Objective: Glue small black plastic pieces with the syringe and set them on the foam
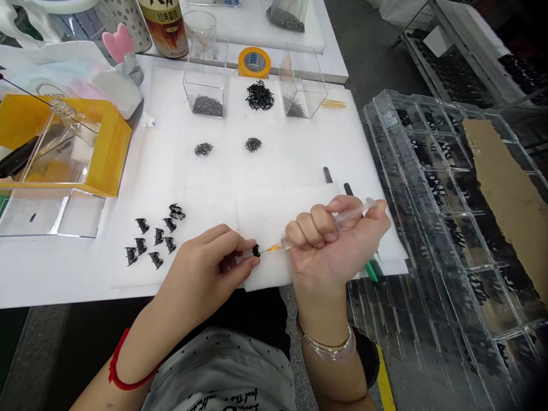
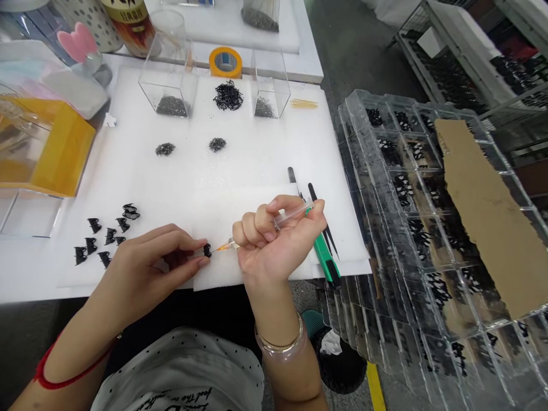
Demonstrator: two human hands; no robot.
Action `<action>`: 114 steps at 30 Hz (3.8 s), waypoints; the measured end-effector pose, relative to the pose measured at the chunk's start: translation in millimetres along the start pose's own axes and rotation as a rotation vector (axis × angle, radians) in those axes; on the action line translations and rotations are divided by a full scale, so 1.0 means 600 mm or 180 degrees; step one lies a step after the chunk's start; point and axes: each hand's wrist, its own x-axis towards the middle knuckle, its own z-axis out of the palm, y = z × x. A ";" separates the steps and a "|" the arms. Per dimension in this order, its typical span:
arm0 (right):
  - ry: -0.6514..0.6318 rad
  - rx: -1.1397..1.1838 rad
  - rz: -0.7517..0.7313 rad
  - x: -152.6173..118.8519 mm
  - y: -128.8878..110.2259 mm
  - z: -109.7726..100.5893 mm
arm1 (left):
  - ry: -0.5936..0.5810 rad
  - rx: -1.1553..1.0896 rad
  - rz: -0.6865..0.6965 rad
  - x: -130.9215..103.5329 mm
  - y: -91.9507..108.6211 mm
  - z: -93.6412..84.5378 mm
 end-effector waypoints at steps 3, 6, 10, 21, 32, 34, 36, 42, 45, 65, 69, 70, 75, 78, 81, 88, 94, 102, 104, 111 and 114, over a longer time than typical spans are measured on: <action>-0.0026 -0.0009 -0.0012 0.000 0.000 0.001 | 0.0015 0.0020 0.0016 0.000 0.001 0.000; -0.0108 -0.0001 -0.0010 0.001 0.001 0.000 | 0.0029 0.0041 0.0021 -0.001 0.001 0.000; -0.0151 -0.0015 -0.0030 0.000 0.000 -0.001 | 0.0044 0.0050 0.0038 -0.001 0.000 0.000; -0.0096 -0.0002 0.0010 -0.001 -0.002 -0.002 | 0.0027 0.0035 0.0020 -0.002 0.003 0.000; -0.0422 -0.0100 0.0026 0.000 -0.003 -0.011 | -0.0078 0.0149 0.0127 -0.004 0.002 -0.001; -0.0539 -0.0124 0.0115 0.004 -0.006 -0.016 | -0.0124 0.0241 0.0201 -0.002 0.003 0.001; -0.0728 -0.0115 0.0342 0.011 -0.011 -0.025 | -0.0152 0.0329 0.0241 0.001 0.006 0.003; -0.1139 0.0296 0.0892 0.032 -0.022 -0.056 | 0.0175 0.0805 0.0148 0.000 0.014 -0.019; -0.1210 0.0290 0.0874 0.030 -0.022 -0.055 | 0.0586 0.1204 -0.0152 -0.015 0.008 -0.052; -0.1134 0.0139 0.0958 0.018 -0.021 -0.042 | 0.0454 0.1952 -0.0733 0.028 -0.039 -0.132; -0.1111 0.0145 0.0923 0.018 -0.020 -0.042 | 0.0376 0.1908 -0.0692 0.035 -0.035 -0.130; -0.1087 0.0142 0.0925 0.017 -0.019 -0.041 | 0.0350 0.1893 -0.0673 0.037 -0.035 -0.130; -0.0937 0.0171 0.0938 0.015 -0.019 -0.033 | 0.0147 0.1841 -0.0614 0.044 -0.034 -0.128; -0.0852 0.0263 0.0945 0.014 -0.019 -0.029 | 0.0092 0.1797 -0.0712 0.047 -0.030 -0.130; -0.0718 0.0390 0.0904 0.014 -0.019 -0.026 | 0.0069 0.1697 -0.0812 0.048 -0.025 -0.134; -0.0631 0.0612 0.0810 0.014 -0.017 -0.026 | 0.0596 0.1092 -0.0787 0.025 0.010 -0.132; -0.0871 0.0732 0.0671 0.020 -0.012 -0.038 | 0.0064 0.0052 0.0104 -0.001 0.035 -0.030; -0.0769 0.0461 0.0254 0.012 -0.009 -0.027 | 0.0396 0.0191 0.0213 -0.026 0.010 0.011; -0.0552 0.0353 0.0123 0.006 -0.010 -0.017 | 0.0376 0.0202 0.0269 -0.031 0.008 0.008; -0.0275 0.0184 -0.0015 -0.005 -0.007 -0.004 | 0.0446 0.0396 0.0445 -0.033 0.008 0.011; -0.0422 0.0157 -0.0022 -0.005 -0.006 -0.006 | 0.0487 0.0558 0.0493 -0.034 0.005 0.013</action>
